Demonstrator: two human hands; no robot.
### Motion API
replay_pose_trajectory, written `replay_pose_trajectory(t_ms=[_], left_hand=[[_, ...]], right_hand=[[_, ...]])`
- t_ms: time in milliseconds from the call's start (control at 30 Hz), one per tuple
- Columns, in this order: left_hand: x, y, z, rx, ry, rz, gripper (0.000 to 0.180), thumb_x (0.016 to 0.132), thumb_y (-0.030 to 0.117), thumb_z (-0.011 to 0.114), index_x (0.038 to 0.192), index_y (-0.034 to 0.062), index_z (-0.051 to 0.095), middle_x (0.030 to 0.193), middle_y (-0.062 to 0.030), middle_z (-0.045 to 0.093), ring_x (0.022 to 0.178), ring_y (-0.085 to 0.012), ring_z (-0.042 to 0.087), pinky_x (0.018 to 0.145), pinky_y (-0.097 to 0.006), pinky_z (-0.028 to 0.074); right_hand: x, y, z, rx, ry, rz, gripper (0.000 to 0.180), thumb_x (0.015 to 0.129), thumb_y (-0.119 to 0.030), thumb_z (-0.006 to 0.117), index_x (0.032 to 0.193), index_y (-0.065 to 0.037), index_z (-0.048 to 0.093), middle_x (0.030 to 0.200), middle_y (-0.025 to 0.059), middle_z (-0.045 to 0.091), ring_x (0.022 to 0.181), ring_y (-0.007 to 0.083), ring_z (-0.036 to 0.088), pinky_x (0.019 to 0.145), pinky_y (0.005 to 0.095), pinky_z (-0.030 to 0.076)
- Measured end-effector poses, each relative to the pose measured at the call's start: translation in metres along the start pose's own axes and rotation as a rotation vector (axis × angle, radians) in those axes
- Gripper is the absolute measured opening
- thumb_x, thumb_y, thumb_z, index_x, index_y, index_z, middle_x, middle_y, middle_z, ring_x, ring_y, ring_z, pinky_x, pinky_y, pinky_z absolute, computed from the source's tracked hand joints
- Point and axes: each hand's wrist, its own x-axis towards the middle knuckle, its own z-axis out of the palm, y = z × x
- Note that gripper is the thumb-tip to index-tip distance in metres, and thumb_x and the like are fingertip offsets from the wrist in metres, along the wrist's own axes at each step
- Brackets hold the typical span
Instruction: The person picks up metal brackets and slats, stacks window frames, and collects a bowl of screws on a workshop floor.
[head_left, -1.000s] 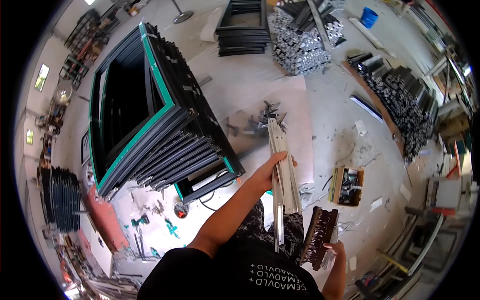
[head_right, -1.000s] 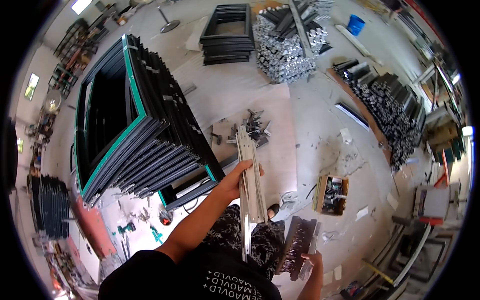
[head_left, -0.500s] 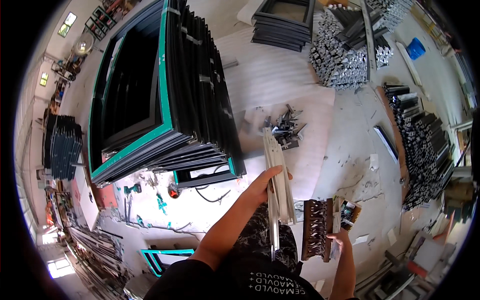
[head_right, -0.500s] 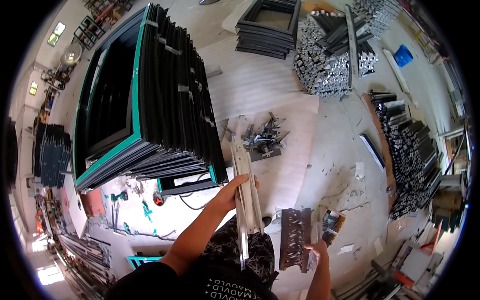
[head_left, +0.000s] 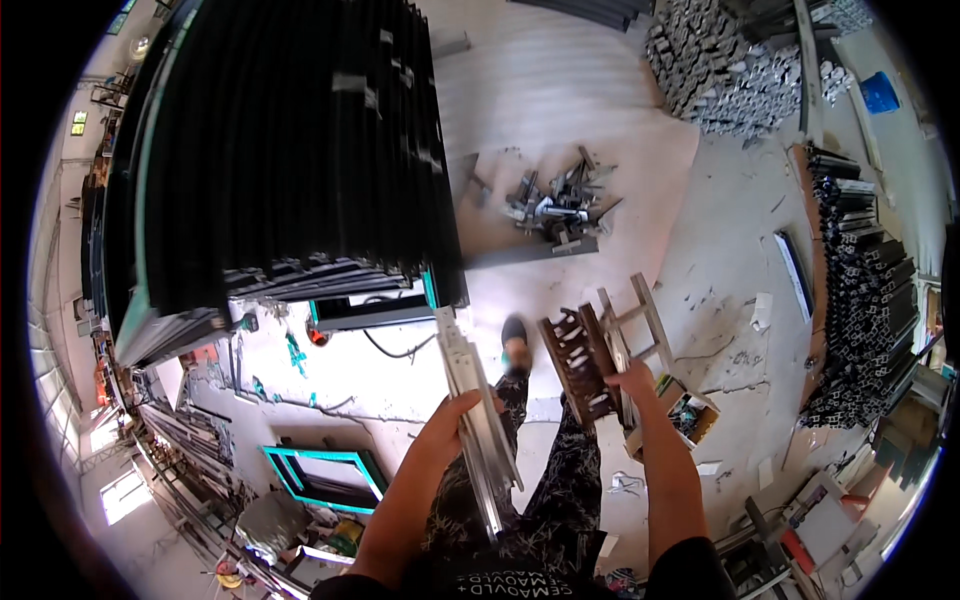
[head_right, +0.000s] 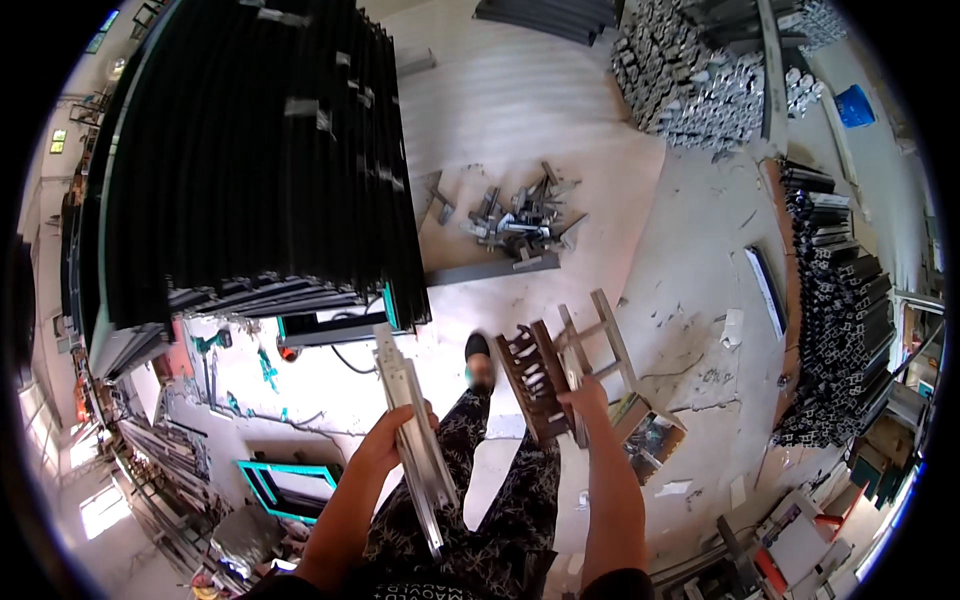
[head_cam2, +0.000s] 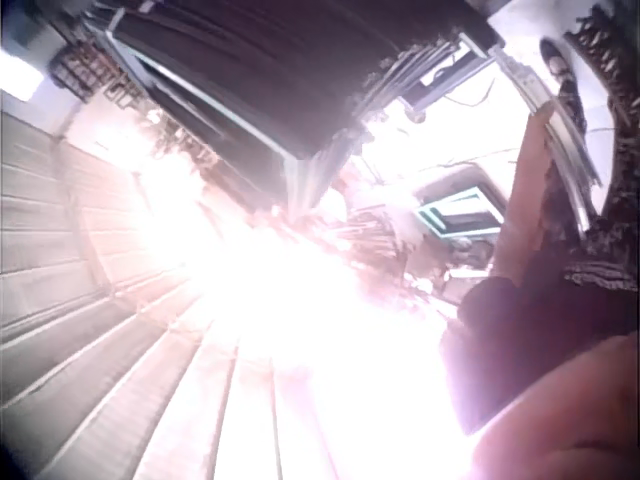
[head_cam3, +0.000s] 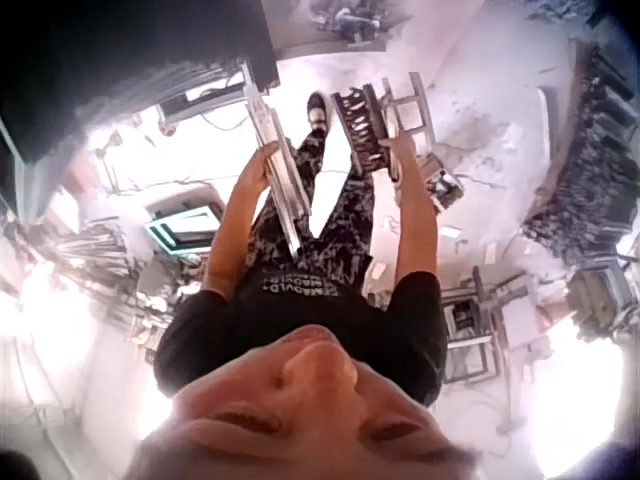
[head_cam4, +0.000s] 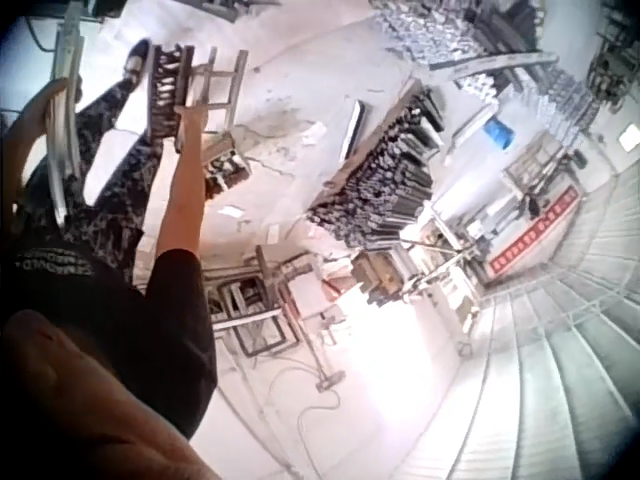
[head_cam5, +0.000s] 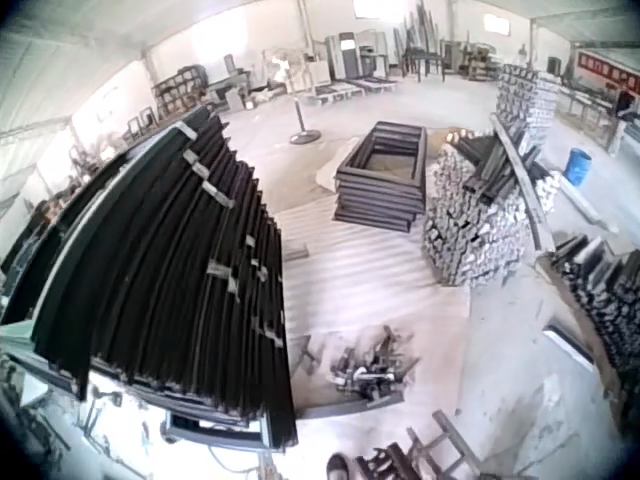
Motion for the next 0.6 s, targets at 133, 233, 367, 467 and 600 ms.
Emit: replay_pose_trajectory(t_ms=[133,233,367,467,600], left_hand=[[-0.006,-0.053,-0.033,-0.136,0.147,0.001,0.032,0.083,0.023,0.054,0.103,-0.0014,0.052,0.09,-0.0122,0.059,0.084,-0.0224,0.059,0.076,-0.035,0.05],[0.013,-0.091,-0.03,-0.152,0.188,-0.01,0.036,0.081,0.025,0.055,0.104,-0.0021,0.053,0.093,-0.0133,0.06,0.087,-0.0244,0.059,0.08,-0.036,0.049],[0.01,-0.124,-0.014,-0.166,0.319,-0.088,0.036,0.083,0.027,0.054,0.106,-0.0006,0.053,0.093,-0.0119,0.061,0.086,-0.0235,0.06,0.079,-0.037,0.049],[0.015,-0.13,0.018,-0.15,0.133,0.006,0.033,0.084,0.027,0.056,0.104,0.001,0.054,0.092,-0.0111,0.062,0.082,-0.0211,0.06,0.074,-0.034,0.05],[0.009,-0.135,0.033,-0.203,0.16,0.124,0.03,0.08,0.03,0.06,0.093,0.0027,0.061,0.082,-0.011,0.064,0.069,-0.0203,0.063,0.061,-0.032,0.053]], right_hand=[[0.055,-0.018,0.016,0.024,-0.066,-0.094,0.073,0.05,-0.032,0.08,0.108,0.006,0.055,0.108,0.0238,0.058,0.102,0.0338,0.055,0.086,0.0395,0.043],[0.137,0.063,0.043,0.124,-0.038,-0.234,0.071,0.047,-0.027,0.082,0.105,0.006,0.057,0.1,0.0195,0.062,0.086,0.0276,0.061,0.078,0.0366,0.047],[0.146,0.06,0.042,-0.059,-0.156,-0.156,0.114,0.039,-0.051,0.082,0.126,0.009,0.038,0.123,0.0258,0.046,0.116,0.0326,0.045,0.096,0.0371,0.038],[0.134,0.083,0.024,0.03,-0.112,-0.108,0.109,0.043,-0.049,0.081,0.124,0.01,0.04,0.125,0.026,0.045,0.117,0.0333,0.045,0.097,0.037,0.038],[0.096,0.062,-0.003,0.021,-0.098,-0.071,0.101,0.044,-0.047,0.08,0.12,0.01,0.045,0.119,0.0263,0.05,0.11,0.0338,0.05,0.092,0.0355,0.041]])
